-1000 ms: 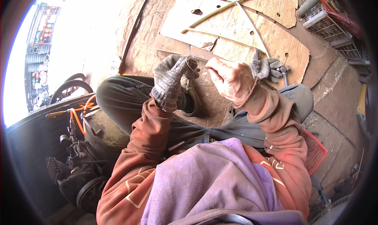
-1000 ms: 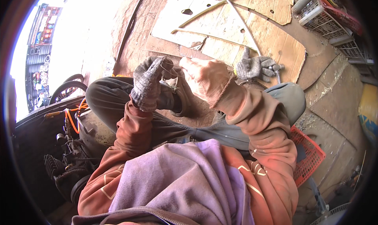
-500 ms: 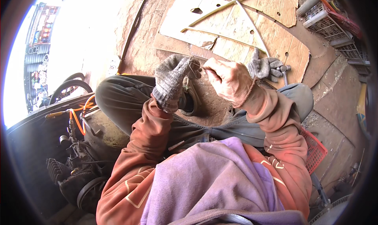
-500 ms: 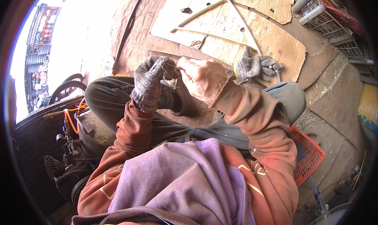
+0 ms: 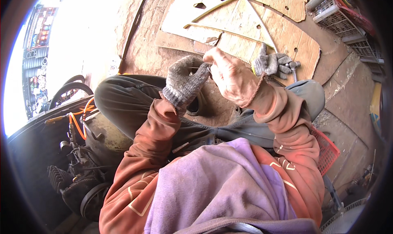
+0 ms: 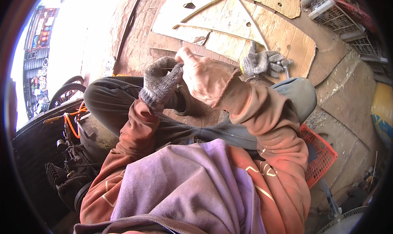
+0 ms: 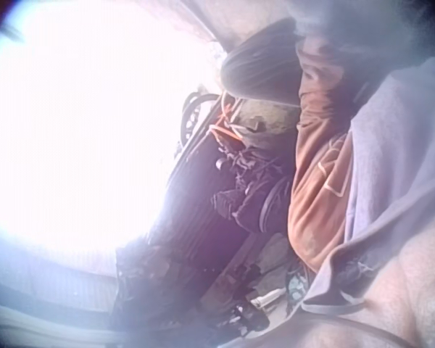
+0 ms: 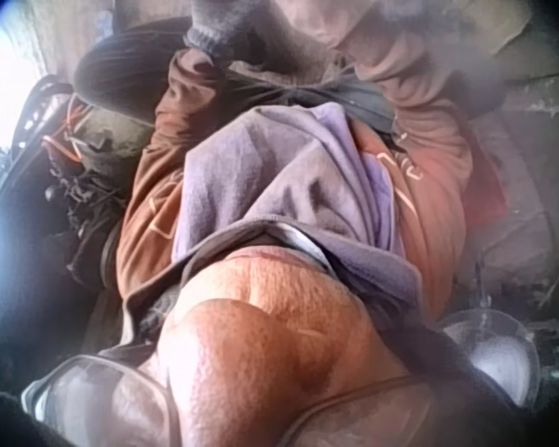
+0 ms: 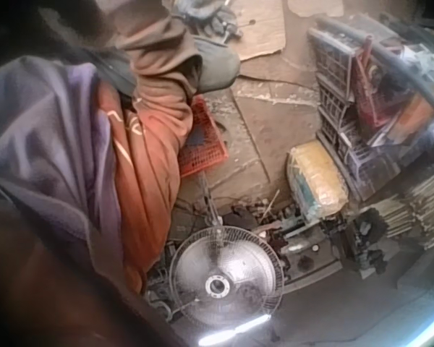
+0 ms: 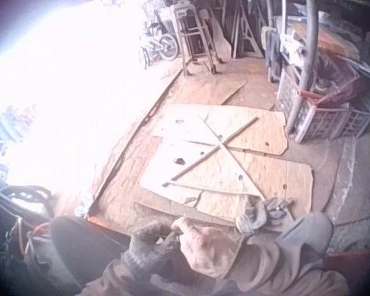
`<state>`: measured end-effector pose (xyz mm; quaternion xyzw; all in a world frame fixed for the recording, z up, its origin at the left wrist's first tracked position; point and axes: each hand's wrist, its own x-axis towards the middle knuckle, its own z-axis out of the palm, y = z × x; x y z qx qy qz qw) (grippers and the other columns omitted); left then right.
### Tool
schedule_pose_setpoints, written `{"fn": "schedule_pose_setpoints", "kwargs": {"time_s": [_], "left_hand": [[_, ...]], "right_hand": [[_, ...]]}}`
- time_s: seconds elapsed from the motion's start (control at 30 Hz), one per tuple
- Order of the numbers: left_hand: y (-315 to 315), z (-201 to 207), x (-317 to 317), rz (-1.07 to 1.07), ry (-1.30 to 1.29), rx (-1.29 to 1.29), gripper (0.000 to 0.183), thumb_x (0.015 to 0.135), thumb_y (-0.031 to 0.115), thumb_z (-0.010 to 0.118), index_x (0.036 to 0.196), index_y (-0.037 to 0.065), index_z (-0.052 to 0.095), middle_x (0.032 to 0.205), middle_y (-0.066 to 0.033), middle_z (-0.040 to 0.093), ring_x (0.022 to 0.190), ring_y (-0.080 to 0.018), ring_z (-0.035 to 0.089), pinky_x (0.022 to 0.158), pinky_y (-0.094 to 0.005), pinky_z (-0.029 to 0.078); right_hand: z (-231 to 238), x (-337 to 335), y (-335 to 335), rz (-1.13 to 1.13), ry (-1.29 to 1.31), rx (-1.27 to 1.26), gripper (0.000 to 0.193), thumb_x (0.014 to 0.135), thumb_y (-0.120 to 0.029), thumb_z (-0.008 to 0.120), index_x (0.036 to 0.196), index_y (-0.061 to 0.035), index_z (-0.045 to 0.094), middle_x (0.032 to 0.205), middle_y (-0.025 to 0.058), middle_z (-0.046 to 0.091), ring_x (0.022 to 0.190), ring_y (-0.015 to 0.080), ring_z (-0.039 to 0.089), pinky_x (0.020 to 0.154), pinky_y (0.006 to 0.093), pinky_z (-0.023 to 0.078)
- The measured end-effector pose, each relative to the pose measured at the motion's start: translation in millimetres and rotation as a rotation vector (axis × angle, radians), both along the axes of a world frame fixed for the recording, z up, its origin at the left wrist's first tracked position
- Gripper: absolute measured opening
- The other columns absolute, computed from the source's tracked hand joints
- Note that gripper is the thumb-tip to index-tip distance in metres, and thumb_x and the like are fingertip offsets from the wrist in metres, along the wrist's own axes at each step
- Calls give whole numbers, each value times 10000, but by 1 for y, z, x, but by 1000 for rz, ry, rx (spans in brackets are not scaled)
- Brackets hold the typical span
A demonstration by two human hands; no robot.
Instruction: The person connects thin wooden sticks together using wire to form a geometric structure while sitting on the ground.
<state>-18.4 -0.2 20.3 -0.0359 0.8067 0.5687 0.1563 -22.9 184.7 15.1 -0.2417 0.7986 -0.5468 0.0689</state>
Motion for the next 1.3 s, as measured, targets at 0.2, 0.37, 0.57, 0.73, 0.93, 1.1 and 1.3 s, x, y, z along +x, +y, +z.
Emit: {"fn": "schedule_pose_setpoints", "kwargs": {"time_s": [0.2, 0.37, 0.57, 0.73, 0.93, 1.1, 1.3], "left_hand": [[-3, -11, -1, -79, 95, -111, 180, 821, 206, 750, 878, 41, 708, 729, -71, 684, 693, -112, 613, 657, -298, 492], [4, -2, -1, -114, 105, -163, 205, 824, 214, 752, 866, 19, 706, 715, -69, 682, 657, -111, 601, 646, -296, 496], [0, -5, 0, -42, -74, 17, 178, 847, 179, 744, 868, 6, 707, 722, -41, 679, 667, -88, 596, 623, -260, 487], [2, 2, -3, 11, -155, 84, 169, 869, 150, 731, 863, -15, 692, 732, -58, 683, 660, -88, 604, 612, -238, 488], [-8, 4, -7, 111, -185, 352, 195, 901, 151, 687, 870, -37, 647, 780, -126, 696, 644, -146, 644, 603, -267, 515], [-9, 4, -6, 74, -112, 506, 259, 939, 194, 620, 856, -51, 625, 719, -126, 647, 668, -204, 643, 677, -311, 521], [-14, -2, -10, 1, -54, 505, 294, 942, 214, 575, 798, -39, 615, 705, -111, 580, 688, -235, 608, 666, -351, 495]], "right_hand": [[-22, 0, -5, 57, 62, 63, 316, 922, -69, 513, 1228, -16, 459, 797, 219, 636, 823, 386, 686, 618, 468, 521], [-1, -3, -2, -147, 290, 62, 96, 983, -5, 454, 1072, -24, 486, 812, 128, 622, 622, 214, 639, 513, 316, 492], [17, -24, 17, -289, -225, -840, 109, 1039, -162, 460, 1014, -56, 463, 732, 112, 653, 456, 50, 492, 417, 175, 404], [11, -25, 24, -309, -107, -776, 110, 1027, -163, 511, 1020, -55, 498, 677, -5, 536, 510, 21, 429, 442, 175, 319], [21, -26, 37, -308, -199, -615, 62, 1017, -109, 504, 1049, -57, 491, 695, 17, 570, 526, 38, 451, 470, 178, 354], [6, -16, 17, -149, -76, -431, 39, 973, -24, 531, 997, -27, 562, 709, 69, 616, 595, 123, 588, 536, 266, 469], [5, -3, 5, -149, 308, -38, 135, 851, 33, 632, 954, -54, 645, 719, 81, 618, 651, 172, 604, 609, 302, 490]]}}
